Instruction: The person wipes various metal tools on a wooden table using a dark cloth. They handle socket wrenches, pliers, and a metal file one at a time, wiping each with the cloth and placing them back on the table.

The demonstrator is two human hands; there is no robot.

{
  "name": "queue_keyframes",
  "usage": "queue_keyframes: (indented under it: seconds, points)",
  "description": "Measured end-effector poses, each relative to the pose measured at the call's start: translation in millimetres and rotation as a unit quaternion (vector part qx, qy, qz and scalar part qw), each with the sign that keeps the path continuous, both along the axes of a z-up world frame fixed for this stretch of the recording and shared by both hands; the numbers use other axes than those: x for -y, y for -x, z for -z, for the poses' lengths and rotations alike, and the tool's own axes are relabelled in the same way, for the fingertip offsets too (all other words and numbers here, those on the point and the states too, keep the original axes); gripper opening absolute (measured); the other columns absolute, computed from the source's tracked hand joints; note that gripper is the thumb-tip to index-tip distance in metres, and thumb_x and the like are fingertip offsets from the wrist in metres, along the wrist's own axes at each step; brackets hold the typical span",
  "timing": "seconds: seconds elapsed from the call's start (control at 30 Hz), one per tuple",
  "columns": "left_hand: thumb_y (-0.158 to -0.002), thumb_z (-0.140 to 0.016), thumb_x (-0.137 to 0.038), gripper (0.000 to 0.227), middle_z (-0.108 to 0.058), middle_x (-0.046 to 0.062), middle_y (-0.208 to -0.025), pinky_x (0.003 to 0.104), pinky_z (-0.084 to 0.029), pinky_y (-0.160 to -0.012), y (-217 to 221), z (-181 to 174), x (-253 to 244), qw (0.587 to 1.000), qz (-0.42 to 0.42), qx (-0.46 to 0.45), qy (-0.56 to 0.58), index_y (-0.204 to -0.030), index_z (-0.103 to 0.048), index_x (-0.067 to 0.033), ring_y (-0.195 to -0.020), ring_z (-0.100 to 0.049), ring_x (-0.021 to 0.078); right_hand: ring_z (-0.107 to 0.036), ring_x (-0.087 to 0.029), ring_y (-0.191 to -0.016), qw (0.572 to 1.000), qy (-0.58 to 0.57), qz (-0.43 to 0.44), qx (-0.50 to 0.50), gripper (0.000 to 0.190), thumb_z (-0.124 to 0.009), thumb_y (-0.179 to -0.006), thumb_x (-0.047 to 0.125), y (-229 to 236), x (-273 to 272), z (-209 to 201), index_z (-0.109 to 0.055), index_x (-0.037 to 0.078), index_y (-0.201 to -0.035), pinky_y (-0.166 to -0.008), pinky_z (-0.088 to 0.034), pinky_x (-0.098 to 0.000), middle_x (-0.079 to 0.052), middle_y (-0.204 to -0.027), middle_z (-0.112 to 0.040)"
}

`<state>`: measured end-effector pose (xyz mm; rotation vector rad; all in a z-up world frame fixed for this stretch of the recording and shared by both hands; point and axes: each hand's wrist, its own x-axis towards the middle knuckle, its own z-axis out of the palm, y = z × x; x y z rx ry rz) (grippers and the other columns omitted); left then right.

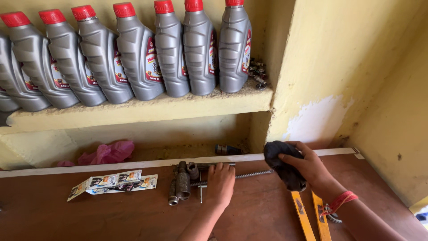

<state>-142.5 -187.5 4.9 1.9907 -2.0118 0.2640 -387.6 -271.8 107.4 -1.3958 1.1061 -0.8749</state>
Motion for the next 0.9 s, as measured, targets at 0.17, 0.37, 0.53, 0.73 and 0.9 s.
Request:
queue_keyframes:
  seconds: [0.17,0.37,0.53,0.73,0.9]
  points:
    - [-0.083,-0.067,0.012,0.031,-0.062,0.021,-0.116,0.043,-0.046,-0.101,-8,15,5,0.998,0.033,0.025,-0.048,-0.113,-0.064,0.0072,-0.113,-0.056,0.0317,-0.071,-0.017,-0.083,1.000,0.012,-0.016,-0.001,0.045,-0.075,-0.084,0.013,-5,-10,5,-0.065,0.005,-0.128,-0.071,-0.059,-0.0338,-0.012,-0.100,-0.075]
    - [-0.082,-0.065,0.015,0.037,-0.060,0.020,-0.117,0.040,-0.049,-0.099,-9,45,11,0.994,0.026,-0.092,0.048,-0.118,-0.062,0.0074,-0.109,-0.055,0.0315,-0.072,-0.023,-0.075,0.990,0.031,-0.025,-0.137,0.049,-0.077,-0.086,0.018,2,-39,9,-0.061,0.017,-0.132,-0.069,-0.061,-0.0413,-0.013,-0.090,-0.077]
    - [-0.093,-0.062,0.003,0.014,-0.059,0.018,-0.110,0.047,-0.046,-0.092,-22,27,14,0.966,0.047,-0.222,0.121,-0.108,-0.061,0.0029,-0.103,-0.053,0.0356,-0.066,-0.030,-0.107,0.869,0.379,-0.158,-0.276,0.061,-0.080,-0.079,0.024,-16,-71,32,-0.060,0.022,-0.136,-0.090,-0.055,-0.0422,-0.008,-0.115,-0.070]
    - [-0.094,-0.059,0.001,0.013,-0.060,0.014,-0.109,0.046,-0.044,-0.090,-24,3,2,0.946,0.066,-0.288,0.138,-0.107,-0.061,-0.0021,-0.102,-0.053,0.0350,-0.057,-0.036,-0.121,0.773,0.515,-0.169,-0.330,0.057,-0.078,-0.079,0.030,-50,-46,86,-0.061,0.023,-0.133,-0.097,-0.045,-0.0497,-0.010,-0.122,-0.065]
    - [-0.097,-0.060,-0.002,0.009,-0.060,0.012,-0.108,0.045,-0.044,-0.089,-21,-6,-3,0.942,0.054,-0.308,0.124,-0.105,-0.062,-0.0026,-0.101,-0.053,0.0327,-0.063,-0.041,-0.105,0.799,0.381,-0.075,-0.460,0.044,-0.072,-0.091,0.035,-76,45,111,-0.060,0.015,-0.128,-0.084,-0.055,-0.0505,-0.019,-0.122,-0.062]
